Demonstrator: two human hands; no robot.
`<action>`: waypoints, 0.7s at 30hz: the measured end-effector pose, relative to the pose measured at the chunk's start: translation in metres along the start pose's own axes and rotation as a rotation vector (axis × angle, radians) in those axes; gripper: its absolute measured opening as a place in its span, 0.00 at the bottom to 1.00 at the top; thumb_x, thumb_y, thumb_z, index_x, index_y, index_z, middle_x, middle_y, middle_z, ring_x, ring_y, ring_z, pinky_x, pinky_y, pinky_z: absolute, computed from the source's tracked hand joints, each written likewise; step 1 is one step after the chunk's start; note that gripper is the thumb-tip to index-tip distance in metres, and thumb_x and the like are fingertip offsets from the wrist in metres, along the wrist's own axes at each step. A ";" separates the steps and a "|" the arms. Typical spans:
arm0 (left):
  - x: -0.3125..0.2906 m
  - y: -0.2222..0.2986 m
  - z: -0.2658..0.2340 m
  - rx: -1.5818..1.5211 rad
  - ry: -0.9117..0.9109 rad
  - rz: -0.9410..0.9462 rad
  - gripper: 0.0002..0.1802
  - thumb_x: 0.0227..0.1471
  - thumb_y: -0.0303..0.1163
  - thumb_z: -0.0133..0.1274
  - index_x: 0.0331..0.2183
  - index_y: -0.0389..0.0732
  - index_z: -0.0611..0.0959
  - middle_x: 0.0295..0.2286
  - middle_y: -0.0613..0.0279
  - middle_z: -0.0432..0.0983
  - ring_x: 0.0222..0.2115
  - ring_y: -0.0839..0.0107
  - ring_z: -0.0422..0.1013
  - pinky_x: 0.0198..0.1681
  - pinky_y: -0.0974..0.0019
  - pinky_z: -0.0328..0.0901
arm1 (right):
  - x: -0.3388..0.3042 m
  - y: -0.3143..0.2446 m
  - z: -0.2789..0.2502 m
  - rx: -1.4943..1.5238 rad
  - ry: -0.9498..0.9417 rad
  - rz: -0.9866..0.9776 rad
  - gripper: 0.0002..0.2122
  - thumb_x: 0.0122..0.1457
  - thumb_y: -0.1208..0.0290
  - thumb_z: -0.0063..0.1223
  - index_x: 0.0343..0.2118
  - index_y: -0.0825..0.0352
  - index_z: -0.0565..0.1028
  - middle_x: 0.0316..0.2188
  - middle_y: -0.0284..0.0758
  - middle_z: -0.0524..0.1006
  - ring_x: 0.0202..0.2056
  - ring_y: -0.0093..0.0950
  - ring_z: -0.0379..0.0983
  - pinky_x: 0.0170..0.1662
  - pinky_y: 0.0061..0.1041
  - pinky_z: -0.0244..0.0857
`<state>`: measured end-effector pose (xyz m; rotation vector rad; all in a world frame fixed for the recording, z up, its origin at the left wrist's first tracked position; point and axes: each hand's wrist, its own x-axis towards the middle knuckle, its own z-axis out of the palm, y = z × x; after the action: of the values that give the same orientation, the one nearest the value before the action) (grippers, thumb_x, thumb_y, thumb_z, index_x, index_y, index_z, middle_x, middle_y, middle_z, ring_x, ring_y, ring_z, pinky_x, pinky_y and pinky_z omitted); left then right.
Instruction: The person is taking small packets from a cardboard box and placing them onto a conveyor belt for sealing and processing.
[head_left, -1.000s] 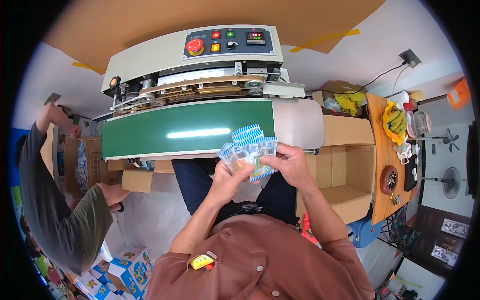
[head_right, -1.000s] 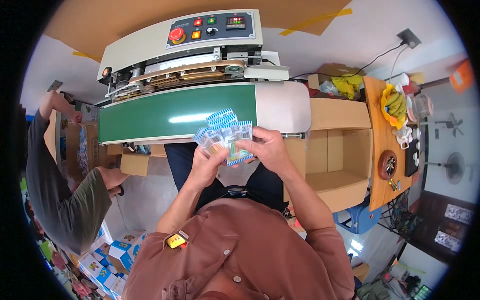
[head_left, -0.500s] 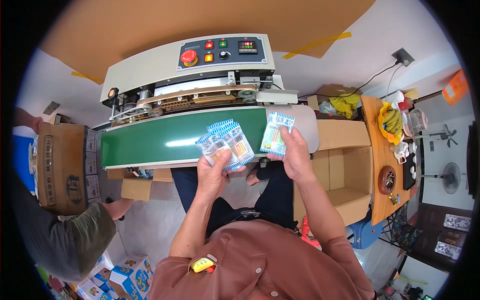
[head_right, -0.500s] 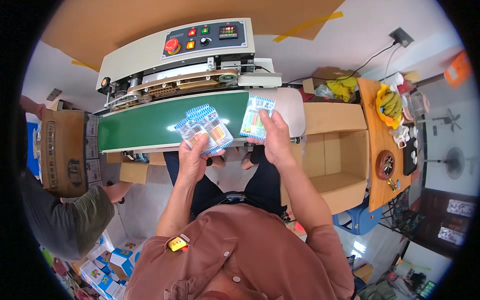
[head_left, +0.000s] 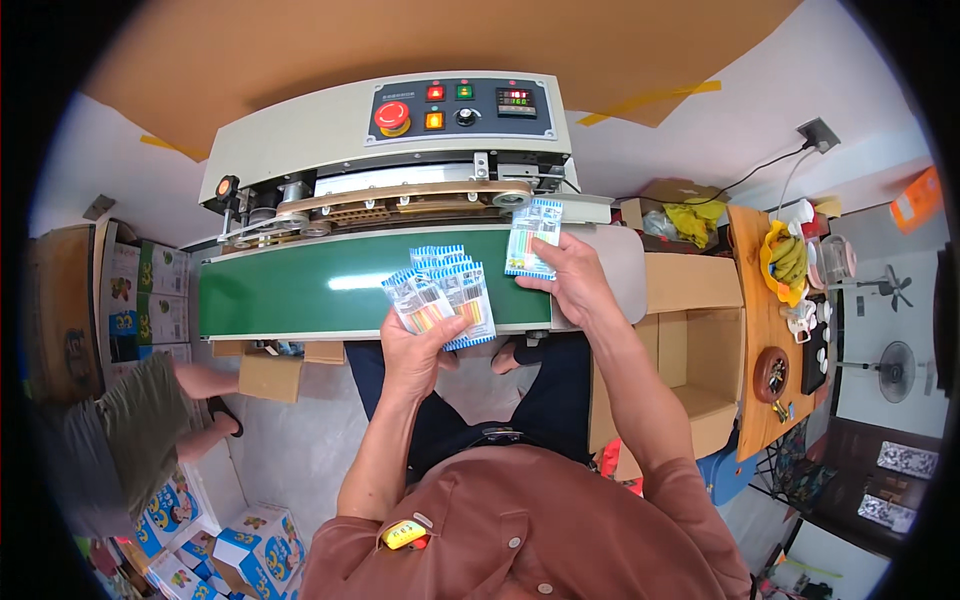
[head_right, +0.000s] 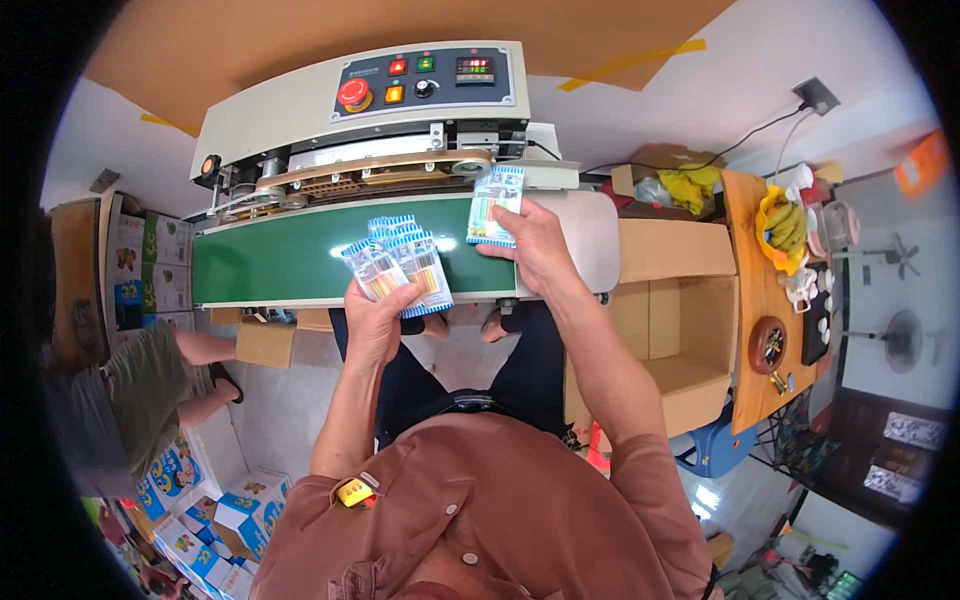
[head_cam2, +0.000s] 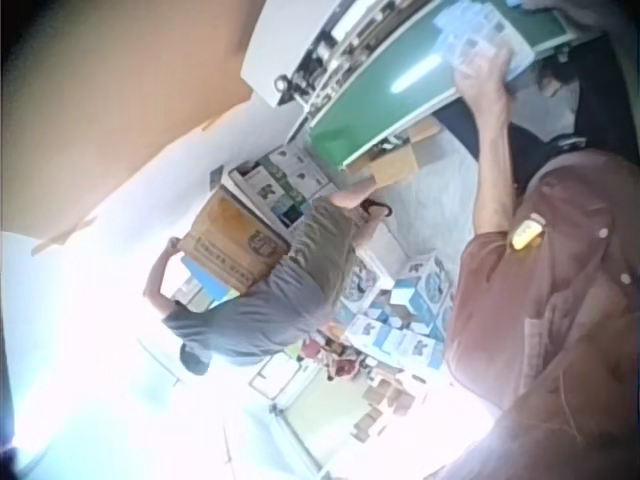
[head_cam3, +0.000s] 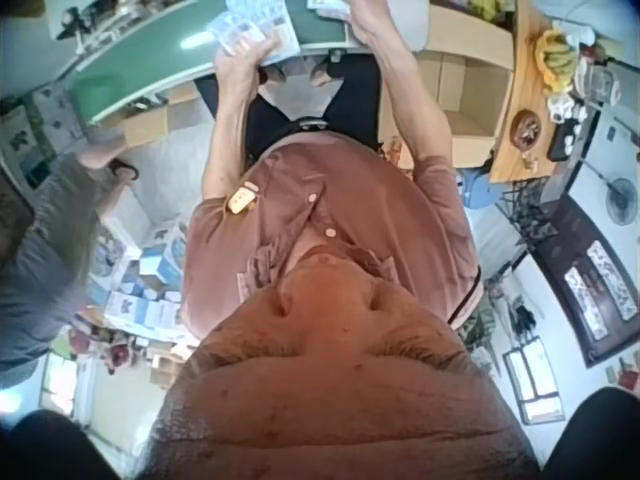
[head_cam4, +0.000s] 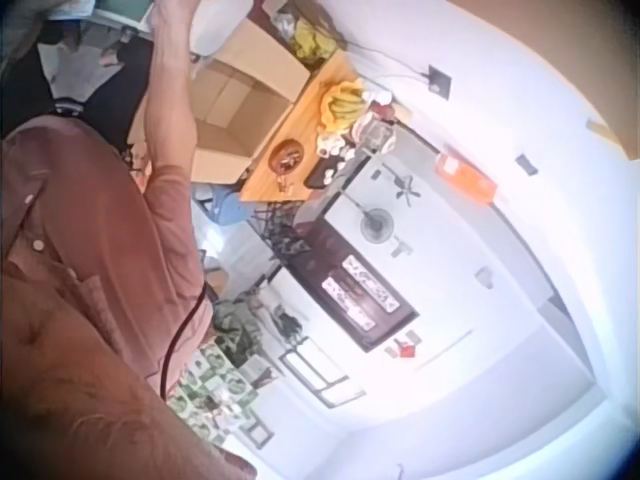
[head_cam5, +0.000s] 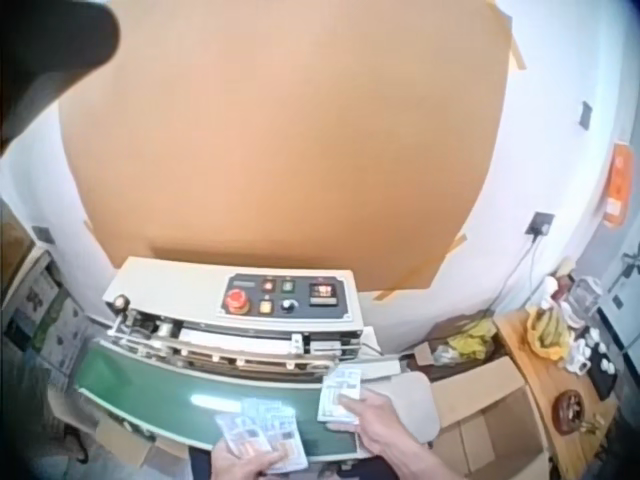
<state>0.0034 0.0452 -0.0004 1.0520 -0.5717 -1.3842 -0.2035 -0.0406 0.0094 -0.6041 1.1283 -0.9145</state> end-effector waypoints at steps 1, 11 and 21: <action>0.001 0.000 0.000 -0.002 0.005 -0.001 0.21 0.48 0.23 0.63 0.44 0.34 0.76 0.34 0.55 0.81 0.26 0.71 0.79 0.14 0.74 0.67 | 0.003 0.000 0.003 -0.003 -0.002 0.004 0.13 0.65 0.69 0.50 0.48 0.70 0.72 0.43 0.37 0.78 0.42 0.28 0.77 0.41 0.29 0.77; 0.008 0.005 -0.010 -0.033 0.098 -0.015 0.12 0.51 0.26 0.61 0.39 0.35 0.81 0.30 0.61 0.81 0.21 0.79 0.74 0.11 0.77 0.61 | 0.018 0.018 0.047 0.059 -0.124 0.057 0.15 0.66 0.68 0.48 0.50 0.72 0.71 0.48 0.41 0.75 0.48 0.30 0.73 0.47 0.34 0.73; 0.001 -0.004 0.003 -0.002 -0.004 0.033 0.15 0.51 0.25 0.61 0.42 0.37 0.80 0.35 0.61 0.80 0.29 0.78 0.76 0.24 0.72 0.71 | -0.042 0.040 0.044 -0.304 -0.187 -0.286 0.13 0.61 0.73 0.56 0.46 0.73 0.74 0.37 0.36 0.79 0.36 0.19 0.75 0.40 0.21 0.71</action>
<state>-0.0010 0.0439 -0.0023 1.0340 -0.5884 -1.3581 -0.1563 0.0146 0.0131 -1.0997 1.0340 -0.9125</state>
